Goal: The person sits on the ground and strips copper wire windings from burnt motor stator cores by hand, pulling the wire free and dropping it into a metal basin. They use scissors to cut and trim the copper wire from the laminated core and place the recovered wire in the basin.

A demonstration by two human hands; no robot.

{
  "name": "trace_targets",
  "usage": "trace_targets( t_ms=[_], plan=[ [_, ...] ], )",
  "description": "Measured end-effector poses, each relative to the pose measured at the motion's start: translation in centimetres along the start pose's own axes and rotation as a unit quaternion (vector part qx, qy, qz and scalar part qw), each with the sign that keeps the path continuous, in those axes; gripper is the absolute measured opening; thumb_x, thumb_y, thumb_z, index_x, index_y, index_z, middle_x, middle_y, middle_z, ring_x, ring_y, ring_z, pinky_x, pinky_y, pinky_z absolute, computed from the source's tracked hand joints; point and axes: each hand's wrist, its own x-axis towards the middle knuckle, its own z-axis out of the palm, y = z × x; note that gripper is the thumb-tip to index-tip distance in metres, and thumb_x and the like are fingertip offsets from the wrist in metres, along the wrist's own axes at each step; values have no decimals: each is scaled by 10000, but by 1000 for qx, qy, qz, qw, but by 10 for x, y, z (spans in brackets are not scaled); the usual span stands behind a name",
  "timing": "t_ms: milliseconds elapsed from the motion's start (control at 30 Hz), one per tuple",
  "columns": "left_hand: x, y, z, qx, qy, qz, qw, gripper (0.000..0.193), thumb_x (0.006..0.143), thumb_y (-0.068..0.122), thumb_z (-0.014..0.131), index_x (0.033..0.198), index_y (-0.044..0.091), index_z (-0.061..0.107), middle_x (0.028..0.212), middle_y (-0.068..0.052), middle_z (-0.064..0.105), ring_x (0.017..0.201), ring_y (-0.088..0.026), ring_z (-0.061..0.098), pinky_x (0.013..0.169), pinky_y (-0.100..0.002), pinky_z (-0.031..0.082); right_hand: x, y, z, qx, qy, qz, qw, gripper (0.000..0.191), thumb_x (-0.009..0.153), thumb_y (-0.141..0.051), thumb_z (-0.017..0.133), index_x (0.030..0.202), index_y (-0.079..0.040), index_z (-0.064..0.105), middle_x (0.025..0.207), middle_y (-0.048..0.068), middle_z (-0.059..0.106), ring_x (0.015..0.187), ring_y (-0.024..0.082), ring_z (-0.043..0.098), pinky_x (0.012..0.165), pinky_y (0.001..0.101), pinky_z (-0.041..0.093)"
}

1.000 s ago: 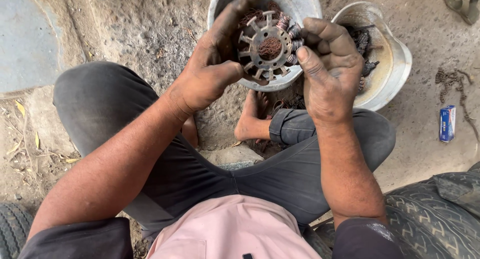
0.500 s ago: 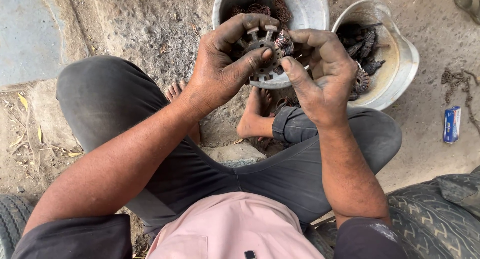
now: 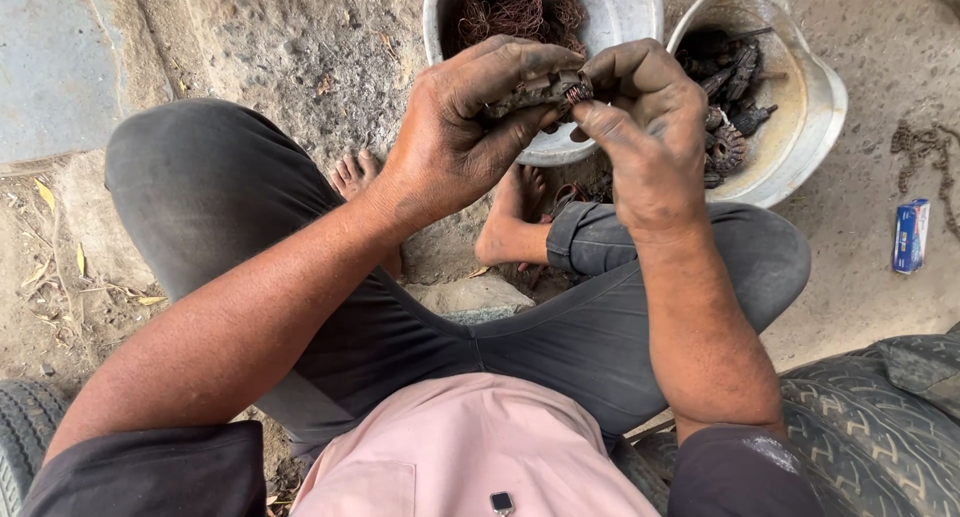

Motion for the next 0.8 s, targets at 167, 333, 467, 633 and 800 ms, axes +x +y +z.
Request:
trace_targets(
  t_ms=[167,333,467,633,800],
  plan=[
    [1,-2,-4,2,-27,39,999,281,1086,35,762,1337,86,646,1318,-78,651,1209,-200,731,1011,-304,670,1,0,-6,95,-22,50,994,158,948,52,657,1095,-3,646,990,78,682,899,123,674,869,261,595],
    [7,0,-12,13,-72,64,995,264,1090,72,772,1331,90,663,1337,-80,637,1207,-210,729,1001,-309,664,1,-3,-9,196,-63,100,973,146,962,24,636,1107,31,656,1006,96,687,963,148,668,969,277,549],
    [11,4,-19,67,-86,100,989,251,1086,92,785,1315,113,685,1341,-65,650,1230,-229,717,1021,-322,653,0,-7,-11,212,-116,84,967,319,906,-56,672,1215,19,680,1112,97,708,1089,169,680,1099,316,533],
    [13,7,-23,50,-93,105,989,255,1092,78,791,1320,127,690,1368,-63,638,1285,-232,696,1074,-330,650,-1,-9,-19,205,-146,71,965,221,1003,-78,707,1182,50,681,1104,111,710,1074,167,660,1083,303,514],
    [14,8,-26,51,-106,124,985,263,1065,70,793,1302,109,686,1418,-114,589,1314,-272,659,1080,-350,639,-2,-5,-28,195,-163,84,964,163,1029,-23,738,1156,65,687,1102,115,712,1034,149,659,1006,270,525]
  ],
)
